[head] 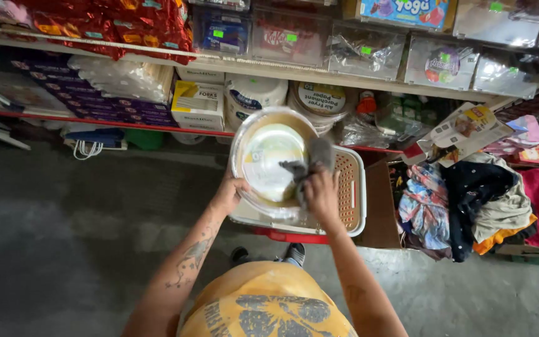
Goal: Wipe down disposable plates and kitchen items with a cloth and place them into a shopping basket.
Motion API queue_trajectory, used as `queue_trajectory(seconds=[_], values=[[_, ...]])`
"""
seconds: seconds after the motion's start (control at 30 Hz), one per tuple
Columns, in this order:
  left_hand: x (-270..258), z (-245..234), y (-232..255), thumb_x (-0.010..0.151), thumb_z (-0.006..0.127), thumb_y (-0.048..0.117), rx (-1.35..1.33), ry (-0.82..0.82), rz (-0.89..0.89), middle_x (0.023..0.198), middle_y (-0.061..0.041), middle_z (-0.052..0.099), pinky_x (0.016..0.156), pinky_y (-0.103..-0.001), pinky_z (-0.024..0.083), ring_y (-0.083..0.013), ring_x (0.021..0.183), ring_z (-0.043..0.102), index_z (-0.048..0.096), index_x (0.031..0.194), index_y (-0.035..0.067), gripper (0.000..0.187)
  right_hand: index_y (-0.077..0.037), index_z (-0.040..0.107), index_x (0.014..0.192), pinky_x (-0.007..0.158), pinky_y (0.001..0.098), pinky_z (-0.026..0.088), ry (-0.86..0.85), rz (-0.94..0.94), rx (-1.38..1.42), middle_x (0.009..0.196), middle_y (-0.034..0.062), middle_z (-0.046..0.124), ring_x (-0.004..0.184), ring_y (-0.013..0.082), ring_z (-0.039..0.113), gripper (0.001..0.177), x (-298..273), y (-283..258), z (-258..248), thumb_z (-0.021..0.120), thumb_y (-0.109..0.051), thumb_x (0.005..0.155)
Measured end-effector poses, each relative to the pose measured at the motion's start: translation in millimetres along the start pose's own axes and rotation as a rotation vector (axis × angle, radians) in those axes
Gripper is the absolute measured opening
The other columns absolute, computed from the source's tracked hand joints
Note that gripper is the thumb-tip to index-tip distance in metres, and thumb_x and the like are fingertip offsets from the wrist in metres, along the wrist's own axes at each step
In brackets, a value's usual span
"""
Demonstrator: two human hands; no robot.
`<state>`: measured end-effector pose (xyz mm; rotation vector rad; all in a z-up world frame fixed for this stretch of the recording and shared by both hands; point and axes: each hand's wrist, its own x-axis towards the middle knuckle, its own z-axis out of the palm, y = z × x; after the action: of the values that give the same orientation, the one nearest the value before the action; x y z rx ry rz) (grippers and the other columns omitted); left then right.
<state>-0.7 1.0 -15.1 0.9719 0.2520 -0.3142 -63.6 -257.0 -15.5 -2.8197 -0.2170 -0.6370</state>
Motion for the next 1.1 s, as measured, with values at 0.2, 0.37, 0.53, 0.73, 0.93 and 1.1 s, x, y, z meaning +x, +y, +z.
queue_trajectory(seconds=[0.2, 0.37, 0.53, 0.73, 0.93, 1.1], values=[[5.7, -14.7, -31.3, 0.048, 0.064, -0.005, 0.044, -0.076, -0.210, 0.118, -0.002, 0.063, 0.078, -0.040, 0.055, -0.0258, 0.095, 0.066, 0.056, 0.139, 0.024, 0.097, 0.000, 0.061, 0.122, 0.096, 0.0446, 0.044, 0.402, 0.419, 0.371, 0.103, 0.0226, 0.055, 0.103, 0.0414, 0.057, 0.031, -9.1, 78.6, 17.5, 0.072, -0.016, 0.097], [-4.7, 22.5, -1.6, 0.056, 0.058, -0.005, 0.021, -0.058, -0.275, 0.128, -0.011, 0.057, 0.085, -0.042, 0.051, -0.0324, 0.107, 0.061, 0.038, 0.154, 0.025, 0.105, 0.001, 0.065, 0.122, 0.098, 0.0520, 0.045, 0.064, 1.053, 0.760, 0.116, 0.0275, 0.068, 0.111, 0.0394, 0.064, 0.048, -54.5, 130.0, -19.5, 0.072, -0.036, 0.093], [38.1, 49.5, -26.9, 0.062, 0.062, 0.000, 0.110, -0.056, -0.276, 0.123, -0.011, 0.054, 0.064, -0.038, 0.050, -0.0307, 0.093, 0.059, 0.039, 0.145, 0.029, 0.091, 0.002, 0.075, 0.109, 0.083, 0.0497, 0.053, -0.292, 1.228, 1.072, 0.094, 0.0266, 0.072, 0.087, 0.0357, 0.068, 0.039, -55.8, 123.6, -17.9, 0.081, -0.028, 0.085], [59.2, 141.5, -4.4, 0.075, 0.077, 0.026, 0.275, -0.057, -0.289, 0.136, -0.012, 0.049, 0.055, -0.035, 0.050, -0.0324, 0.103, 0.060, 0.026, 0.150, 0.029, 0.090, -0.004, 0.074, 0.103, 0.064, 0.0433, 0.060, -0.180, 1.262, 1.171, 0.077, 0.0193, 0.072, 0.069, 0.0275, 0.072, 0.035, -39.2, 191.6, 27.3, 0.089, -0.022, 0.078], [207.6, 121.8, -108.4, 0.068, 0.088, 0.022, 0.489, 0.033, -0.174, 0.154, -0.015, 0.038, 0.076, -0.048, 0.056, -0.0366, 0.126, 0.050, 0.028, 0.159, 0.022, 0.109, -0.002, 0.069, 0.103, 0.070, 0.0346, 0.054, -0.098, 1.137, 1.122, 0.086, 0.0110, 0.065, 0.080, 0.0217, 0.063, 0.032, 30.9, 239.7, 24.4, 0.086, -0.017, 0.081], [254.0, 184.1, -92.3, 0.071, 0.089, 0.022, 0.513, 0.067, 0.011, 0.156, -0.022, 0.038, 0.097, -0.048, 0.053, -0.0408, 0.139, 0.044, 0.036, 0.157, 0.018, 0.102, -0.005, 0.067, 0.109, 0.072, 0.0371, 0.056, -0.077, 1.087, 1.136, 0.090, 0.0108, 0.068, 0.080, 0.0222, 0.065, 0.052, 89.7, 309.3, 78.1, 0.097, -0.020, 0.070]])
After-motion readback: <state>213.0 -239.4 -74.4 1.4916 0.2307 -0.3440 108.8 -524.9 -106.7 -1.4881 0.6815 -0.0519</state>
